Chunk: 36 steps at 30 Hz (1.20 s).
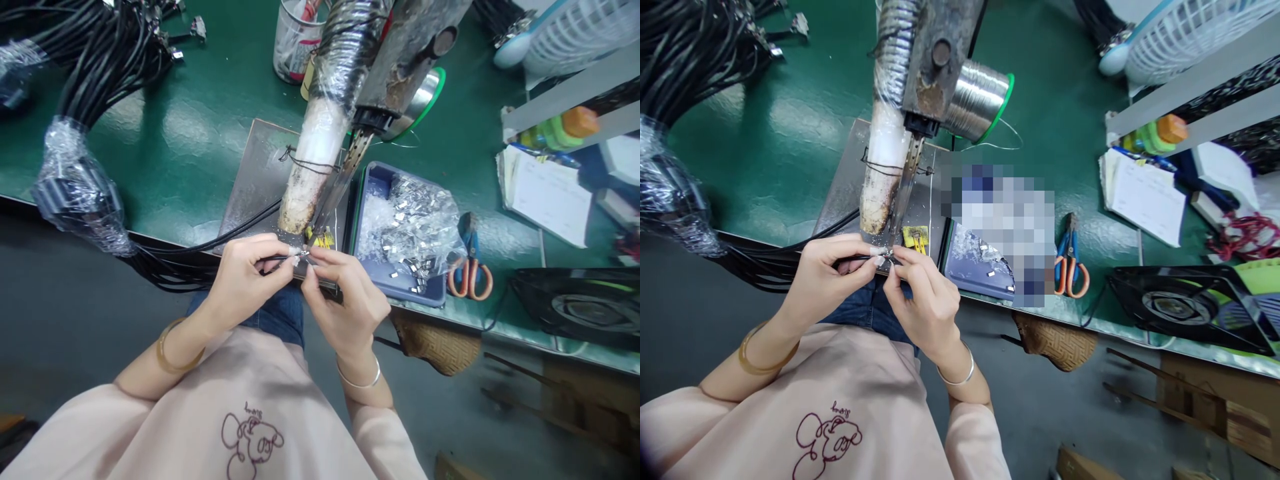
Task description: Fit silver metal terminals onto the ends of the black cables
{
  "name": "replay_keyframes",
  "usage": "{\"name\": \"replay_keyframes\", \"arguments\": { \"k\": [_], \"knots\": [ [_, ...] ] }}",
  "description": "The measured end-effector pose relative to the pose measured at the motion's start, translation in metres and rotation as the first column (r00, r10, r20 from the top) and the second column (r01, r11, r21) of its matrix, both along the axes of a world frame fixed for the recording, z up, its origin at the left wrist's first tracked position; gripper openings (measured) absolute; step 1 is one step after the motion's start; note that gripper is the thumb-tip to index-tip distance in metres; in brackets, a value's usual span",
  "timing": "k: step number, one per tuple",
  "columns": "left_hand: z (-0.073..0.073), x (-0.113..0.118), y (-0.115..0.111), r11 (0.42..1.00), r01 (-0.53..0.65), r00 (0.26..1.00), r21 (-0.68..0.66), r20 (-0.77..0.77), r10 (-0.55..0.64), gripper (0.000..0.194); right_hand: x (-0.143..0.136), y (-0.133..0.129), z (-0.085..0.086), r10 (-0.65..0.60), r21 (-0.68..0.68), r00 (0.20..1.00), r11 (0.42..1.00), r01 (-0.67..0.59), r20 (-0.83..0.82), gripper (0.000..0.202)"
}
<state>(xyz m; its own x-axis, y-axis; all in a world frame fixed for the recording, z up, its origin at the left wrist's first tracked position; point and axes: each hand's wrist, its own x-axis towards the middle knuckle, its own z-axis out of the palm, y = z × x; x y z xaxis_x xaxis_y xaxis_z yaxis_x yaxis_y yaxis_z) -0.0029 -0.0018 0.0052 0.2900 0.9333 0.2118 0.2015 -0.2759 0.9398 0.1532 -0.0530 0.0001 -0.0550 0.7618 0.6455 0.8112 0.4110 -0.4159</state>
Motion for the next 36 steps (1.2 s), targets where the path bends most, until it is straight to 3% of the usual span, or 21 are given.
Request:
{"name": "replay_keyframes", "arguments": {
  "k": [14, 19, 27, 36],
  "knots": [
    [-0.0031, -0.0002, -0.0054, 0.991, 0.033, 0.999, 0.128, 0.009, -0.034, 0.017, 0.0023, -0.0036, -0.0064, 0.001, 0.069, 0.997, 0.998, 0.004, -0.075, 0.018],
    [-0.0063, -0.0015, -0.0082, 0.984, 0.081, 0.997, 0.158, -0.008, -0.081, 0.016, 0.004, -0.0049, -0.0052, -0.006, -0.081, 0.978, 0.997, -0.011, -0.208, 0.014],
    [-0.0076, -0.0032, -0.0105, 0.997, 0.059, 0.997, 0.039, 0.044, -0.061, 0.009, 0.0057, -0.0066, -0.0067, -0.003, -0.192, 0.899, 0.977, -0.09, -0.438, 0.012],
    [-0.0071, -0.005, -0.0108, 0.985, 0.116, 0.991, -0.127, 0.082, -0.106, 0.014, 0.0041, -0.0073, -0.0086, -0.001, -0.174, 0.897, 0.981, -0.085, -0.443, 0.011]
  ]
}}
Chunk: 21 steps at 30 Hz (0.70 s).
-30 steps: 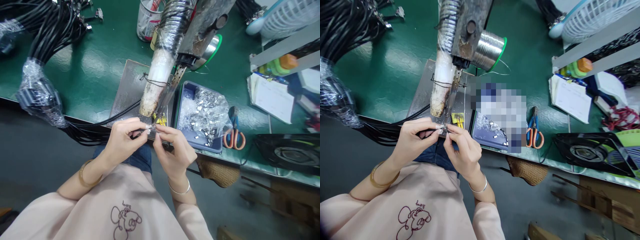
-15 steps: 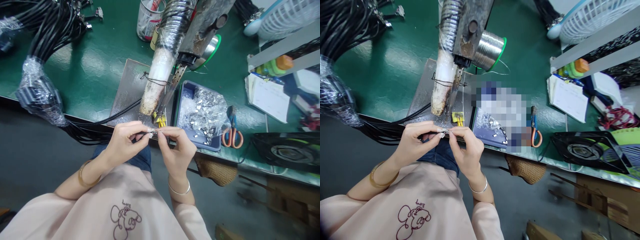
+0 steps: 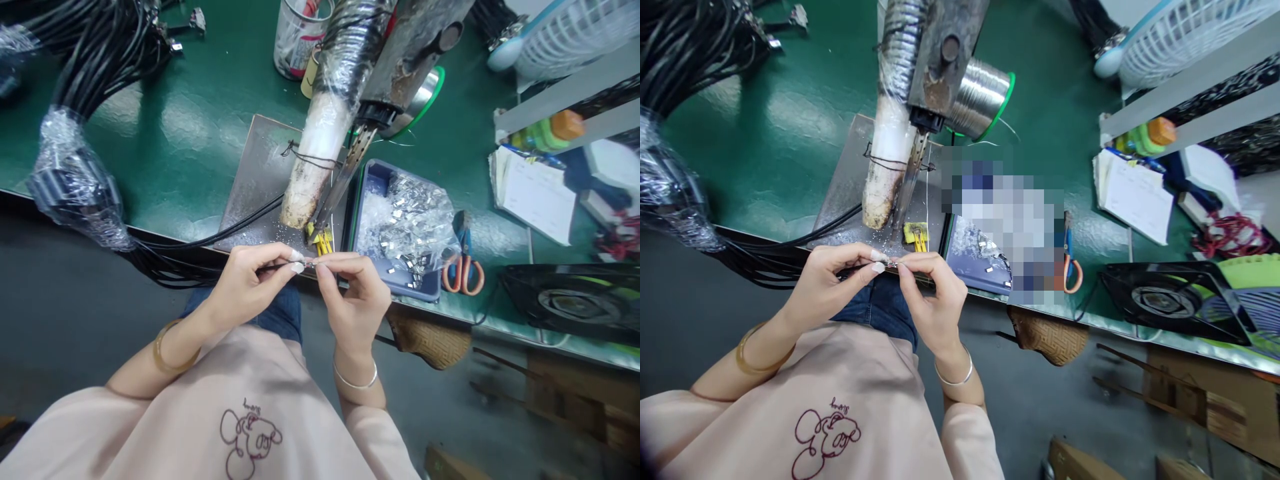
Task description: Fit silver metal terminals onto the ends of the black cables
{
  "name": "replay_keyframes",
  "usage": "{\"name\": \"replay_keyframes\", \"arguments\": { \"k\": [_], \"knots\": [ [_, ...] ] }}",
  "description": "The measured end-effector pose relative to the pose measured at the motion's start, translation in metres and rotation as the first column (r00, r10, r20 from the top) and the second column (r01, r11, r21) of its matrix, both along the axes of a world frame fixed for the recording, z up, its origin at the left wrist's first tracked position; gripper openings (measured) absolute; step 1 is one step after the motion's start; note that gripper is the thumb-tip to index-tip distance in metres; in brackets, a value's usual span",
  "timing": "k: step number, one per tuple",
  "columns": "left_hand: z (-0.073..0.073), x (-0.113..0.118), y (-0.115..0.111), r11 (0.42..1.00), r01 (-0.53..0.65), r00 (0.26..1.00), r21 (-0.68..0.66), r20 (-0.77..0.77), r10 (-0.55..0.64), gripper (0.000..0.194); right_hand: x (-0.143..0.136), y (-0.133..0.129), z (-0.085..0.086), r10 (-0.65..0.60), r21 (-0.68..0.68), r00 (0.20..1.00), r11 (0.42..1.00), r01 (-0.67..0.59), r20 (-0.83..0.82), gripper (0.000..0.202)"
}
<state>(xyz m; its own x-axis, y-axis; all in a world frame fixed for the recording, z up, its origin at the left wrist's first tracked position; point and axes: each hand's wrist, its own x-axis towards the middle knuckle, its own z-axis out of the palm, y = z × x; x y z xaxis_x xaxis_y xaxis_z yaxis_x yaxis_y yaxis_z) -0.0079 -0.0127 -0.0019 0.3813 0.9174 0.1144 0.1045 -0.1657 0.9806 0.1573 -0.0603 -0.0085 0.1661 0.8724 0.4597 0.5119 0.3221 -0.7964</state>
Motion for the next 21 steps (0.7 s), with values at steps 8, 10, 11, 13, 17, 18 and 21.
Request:
{"name": "replay_keyframes", "arguments": {
  "k": [8, 10, 11, 13, 17, 18, 21],
  "knots": [
    [0.001, 0.003, 0.0, 0.999, -0.03, 0.999, -0.037, 0.019, 0.031, 0.014, -0.001, 0.003, -0.004, -0.08, 0.153, 0.978, 0.987, 0.05, 0.195, 0.015],
    [0.001, 0.005, 0.0, 0.998, -0.054, 0.998, -0.03, 0.026, 0.054, 0.013, -0.003, 0.003, -0.004, -0.159, 0.26, 0.939, 0.962, 0.078, 0.305, 0.019],
    [0.001, 0.006, 0.001, 0.998, -0.066, 0.997, -0.025, 0.029, 0.067, 0.013, -0.004, 0.003, -0.004, -0.182, 0.29, 0.92, 0.954, 0.08, 0.346, 0.02],
    [0.0, 0.008, 0.001, 0.996, -0.09, 0.996, -0.008, 0.027, 0.09, 0.014, -0.005, 0.004, -0.004, -0.186, 0.298, 0.9, 0.952, 0.066, 0.395, 0.022],
    [0.001, 0.01, 0.001, 0.991, -0.127, 0.992, 0.041, 0.008, 0.127, 0.012, -0.007, 0.006, -0.002, -0.171, 0.267, 0.892, 0.962, 0.058, 0.419, 0.022],
    [0.002, 0.01, 0.001, 0.99, -0.133, 0.991, 0.052, 0.007, 0.133, 0.012, -0.007, 0.007, -0.001, -0.169, 0.26, 0.892, 0.964, 0.061, 0.419, 0.022],
    [0.002, 0.011, 0.001, 0.986, -0.147, 0.989, 0.075, 0.017, 0.146, 0.012, -0.008, 0.009, 0.001, -0.162, 0.246, 0.897, 0.967, 0.062, 0.412, 0.022]
  ]
}}
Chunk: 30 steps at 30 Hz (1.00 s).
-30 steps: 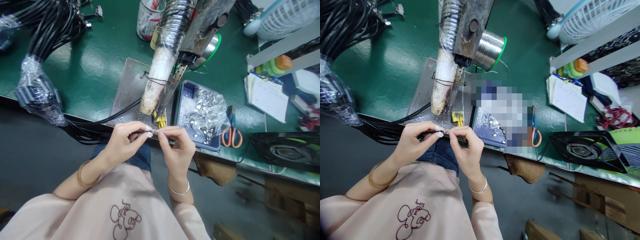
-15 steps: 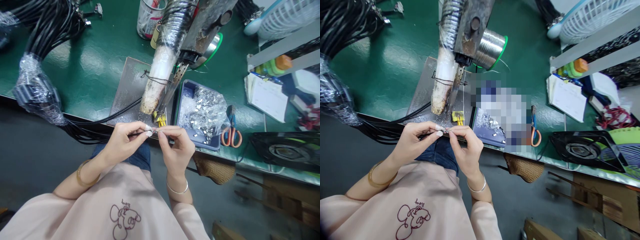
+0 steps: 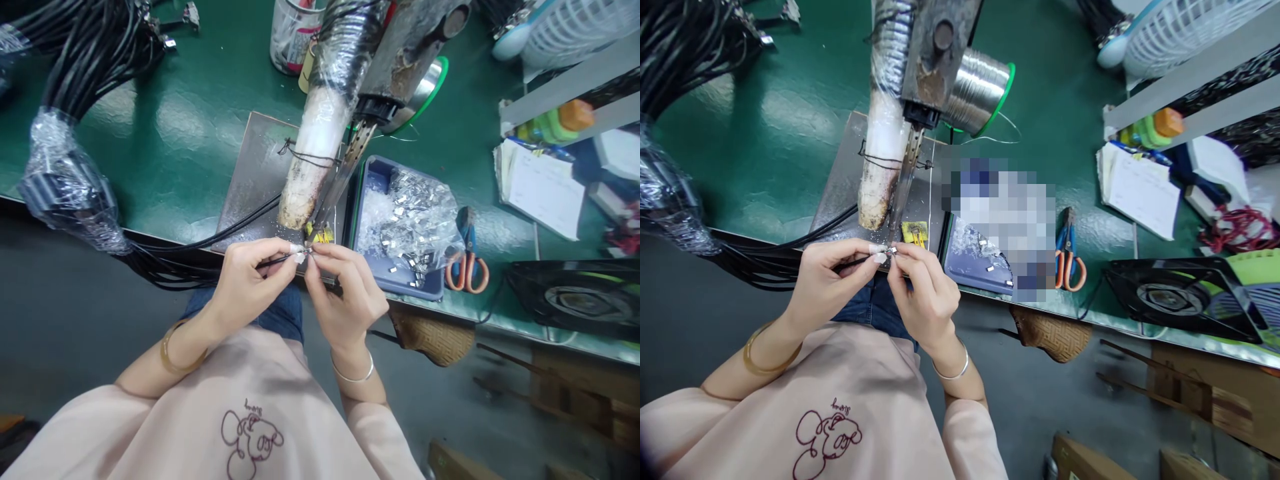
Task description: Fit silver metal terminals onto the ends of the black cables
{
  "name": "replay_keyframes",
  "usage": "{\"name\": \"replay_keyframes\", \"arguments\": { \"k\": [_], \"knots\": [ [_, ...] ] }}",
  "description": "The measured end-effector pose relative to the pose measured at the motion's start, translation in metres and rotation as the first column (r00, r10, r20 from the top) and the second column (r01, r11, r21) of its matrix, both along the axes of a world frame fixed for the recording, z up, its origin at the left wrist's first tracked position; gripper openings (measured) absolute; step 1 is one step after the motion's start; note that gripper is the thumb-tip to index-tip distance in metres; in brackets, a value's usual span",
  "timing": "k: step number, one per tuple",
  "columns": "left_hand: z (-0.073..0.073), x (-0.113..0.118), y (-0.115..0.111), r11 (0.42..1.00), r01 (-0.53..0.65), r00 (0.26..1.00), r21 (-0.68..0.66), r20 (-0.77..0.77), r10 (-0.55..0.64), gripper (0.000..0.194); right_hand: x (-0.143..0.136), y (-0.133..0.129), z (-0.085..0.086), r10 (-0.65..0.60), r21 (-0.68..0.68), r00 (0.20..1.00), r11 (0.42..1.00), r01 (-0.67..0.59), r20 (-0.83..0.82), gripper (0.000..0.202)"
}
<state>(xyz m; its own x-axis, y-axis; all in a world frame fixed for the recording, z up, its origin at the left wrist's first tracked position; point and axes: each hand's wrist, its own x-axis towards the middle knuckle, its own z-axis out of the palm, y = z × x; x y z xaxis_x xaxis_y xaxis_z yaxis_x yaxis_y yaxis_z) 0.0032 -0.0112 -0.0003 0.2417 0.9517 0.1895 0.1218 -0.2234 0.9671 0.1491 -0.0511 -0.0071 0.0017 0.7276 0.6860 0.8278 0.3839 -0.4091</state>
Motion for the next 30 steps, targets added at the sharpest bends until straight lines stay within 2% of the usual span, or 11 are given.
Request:
{"name": "replay_keyframes", "arguments": {
  "k": [12, 23, 30],
  "knots": [
    [-0.0008, -0.0008, 0.0011, 0.996, -0.014, 1.0, 0.09, 0.028, 0.011, 0.01, -0.0013, 0.0026, 0.0053, 0.009, -0.006, 1.0, 1.0, -0.009, -0.012, 0.021],
    [0.0022, -0.0031, 0.0041, 0.991, -0.011, 0.999, 0.136, -0.031, 0.016, 0.012, 0.0002, 0.0012, 0.0066, 0.022, -0.037, 0.999, 0.999, -0.023, -0.032, 0.021],
    [0.003, -0.0037, 0.0053, 0.995, 0.004, 0.998, 0.101, -0.07, 0.003, 0.013, 0.0005, 0.0007, 0.0062, 0.037, -0.044, 0.999, 0.998, -0.038, -0.019, 0.022]
  ]
}}
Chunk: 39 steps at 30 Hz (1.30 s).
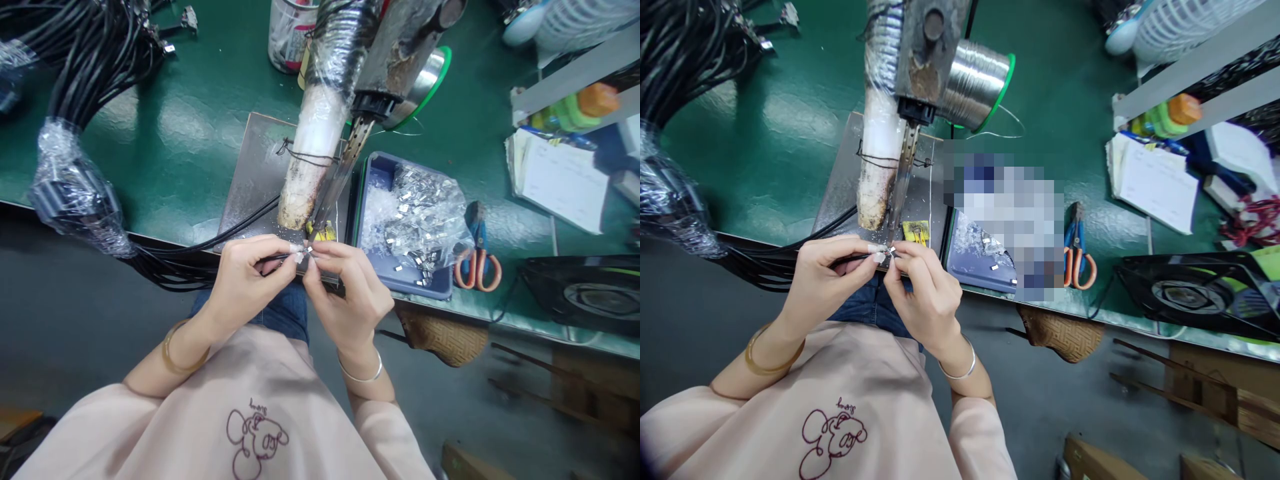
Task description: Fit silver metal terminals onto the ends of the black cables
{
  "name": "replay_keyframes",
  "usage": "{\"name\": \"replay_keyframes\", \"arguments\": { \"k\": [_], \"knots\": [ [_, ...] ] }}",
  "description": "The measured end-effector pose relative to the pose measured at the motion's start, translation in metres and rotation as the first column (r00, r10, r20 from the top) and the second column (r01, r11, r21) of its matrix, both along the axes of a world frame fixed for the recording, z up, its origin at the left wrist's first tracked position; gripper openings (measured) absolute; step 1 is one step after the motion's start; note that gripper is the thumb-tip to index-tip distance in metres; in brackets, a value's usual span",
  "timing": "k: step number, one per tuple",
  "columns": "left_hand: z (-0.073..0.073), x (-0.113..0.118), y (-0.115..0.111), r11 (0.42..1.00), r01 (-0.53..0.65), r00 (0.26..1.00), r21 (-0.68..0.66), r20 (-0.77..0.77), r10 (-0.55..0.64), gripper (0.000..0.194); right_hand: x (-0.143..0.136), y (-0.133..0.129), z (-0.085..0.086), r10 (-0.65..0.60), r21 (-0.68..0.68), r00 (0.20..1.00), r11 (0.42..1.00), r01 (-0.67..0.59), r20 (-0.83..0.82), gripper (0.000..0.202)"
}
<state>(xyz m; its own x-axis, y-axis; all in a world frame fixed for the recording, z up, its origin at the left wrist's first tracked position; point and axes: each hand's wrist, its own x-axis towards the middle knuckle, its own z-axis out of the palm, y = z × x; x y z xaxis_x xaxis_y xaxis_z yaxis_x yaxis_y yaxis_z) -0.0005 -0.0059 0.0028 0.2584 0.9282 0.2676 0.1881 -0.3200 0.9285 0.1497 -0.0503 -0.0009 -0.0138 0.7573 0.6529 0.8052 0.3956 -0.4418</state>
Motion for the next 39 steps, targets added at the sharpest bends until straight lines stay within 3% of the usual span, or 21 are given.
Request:
{"name": "replay_keyframes", "arguments": {
  "k": [10, 18, 23, 29, 35, 39],
  "knots": [
    [-0.001, 0.002, -0.002, 0.998, 0.002, 0.999, -0.063, 0.041, 0.001, 0.015, 0.001, -0.001, -0.002, -0.003, 0.007, 1.0, 1.0, 0.003, 0.001, 0.019],
    [-0.009, -0.002, -0.005, 0.996, 0.059, 0.998, 0.065, -0.022, -0.057, 0.01, 0.007, -0.004, -0.005, 0.005, -0.162, 0.966, 0.986, -0.049, -0.258, 0.013],
    [-0.011, -0.004, -0.007, 0.996, 0.068, 0.998, 0.053, -0.013, -0.068, 0.008, 0.007, -0.006, -0.006, 0.027, -0.163, 0.934, 0.982, -0.091, -0.357, 0.013],
    [-0.006, -0.007, -0.008, 0.978, 0.186, 0.982, -0.09, 0.014, -0.186, 0.023, 0.006, -0.008, -0.008, 0.038, -0.169, 0.915, 0.979, -0.115, -0.401, 0.012],
    [-0.001, -0.01, -0.007, 0.897, 0.293, 0.953, -0.332, 0.18, -0.244, 0.018, 0.007, -0.008, -0.009, 0.075, -0.129, 0.942, 0.984, -0.123, -0.328, 0.016],
    [-0.003, -0.009, -0.008, 0.891, 0.287, 0.949, -0.352, 0.229, -0.215, 0.014, 0.008, -0.012, -0.009, 0.07, -0.122, 0.952, 0.986, -0.111, -0.298, 0.016]
  ]
}}
